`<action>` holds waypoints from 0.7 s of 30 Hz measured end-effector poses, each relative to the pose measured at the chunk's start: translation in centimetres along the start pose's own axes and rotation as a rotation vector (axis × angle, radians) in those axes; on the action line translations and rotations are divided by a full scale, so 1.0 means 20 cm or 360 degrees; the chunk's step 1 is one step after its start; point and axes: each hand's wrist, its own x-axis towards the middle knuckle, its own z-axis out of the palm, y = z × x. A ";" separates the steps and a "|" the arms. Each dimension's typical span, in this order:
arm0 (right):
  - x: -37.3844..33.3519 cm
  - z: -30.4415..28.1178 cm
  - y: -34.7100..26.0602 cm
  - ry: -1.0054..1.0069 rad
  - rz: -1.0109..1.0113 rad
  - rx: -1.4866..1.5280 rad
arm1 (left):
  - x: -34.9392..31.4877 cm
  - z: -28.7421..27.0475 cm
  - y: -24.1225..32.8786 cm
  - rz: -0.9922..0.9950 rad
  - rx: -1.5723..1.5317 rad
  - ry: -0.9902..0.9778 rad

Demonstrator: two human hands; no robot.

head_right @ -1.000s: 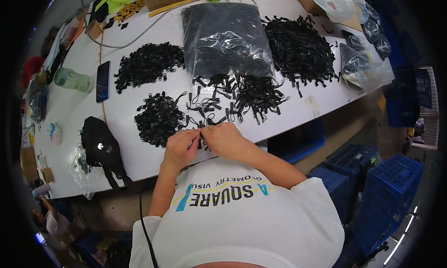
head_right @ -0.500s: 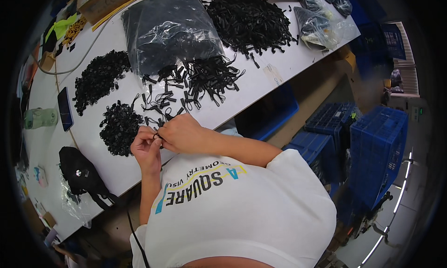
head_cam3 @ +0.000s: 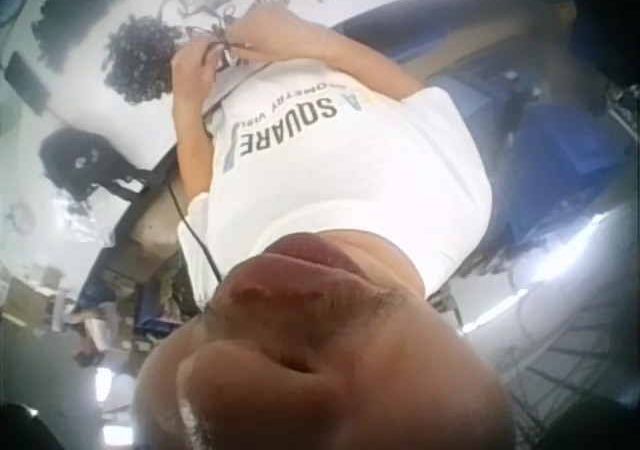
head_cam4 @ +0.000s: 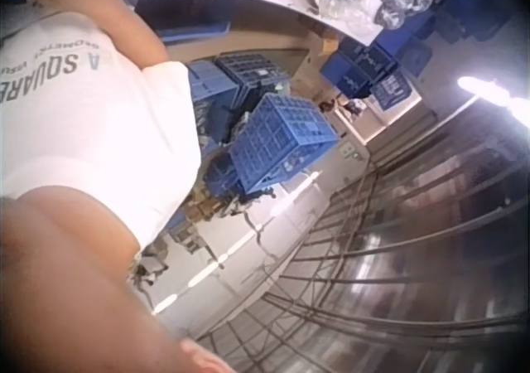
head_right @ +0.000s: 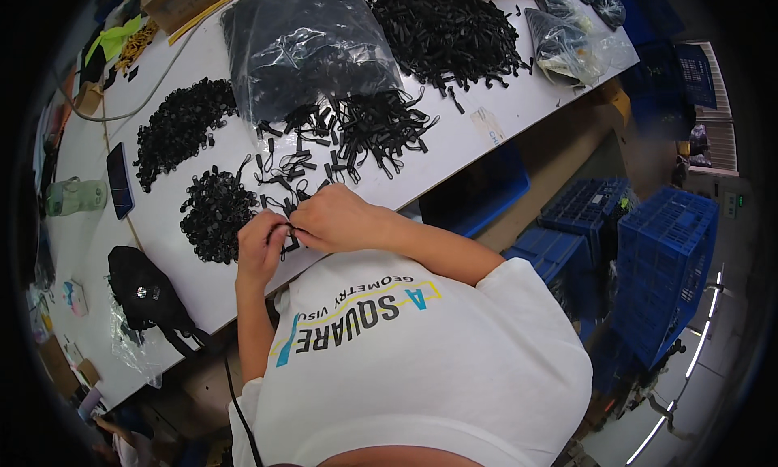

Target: The person sits at a white table and repeatedly picks up small black plastic components and black cables. They insert the plastic pieces into the ends of the cables by hand, creating assembled units. The person places the finished items into a pile on the table. The workspace contains large piles of loose components and plastic bags.

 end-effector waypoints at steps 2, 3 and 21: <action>-0.01 0.01 0.01 -0.0012 -0.0105 -0.0042 | -0.01 -0.03 -0.02 0.0018 0.0090 -0.0264; -0.01 0.02 0.01 -0.0066 -0.0122 -0.0060 | -0.01 -0.07 -0.03 0.0119 0.0100 -0.0238; -0.05 -0.39 0.34 0.0440 0.0624 0.0425 | 0.04 -0.18 0.05 0.0404 -0.0182 0.0759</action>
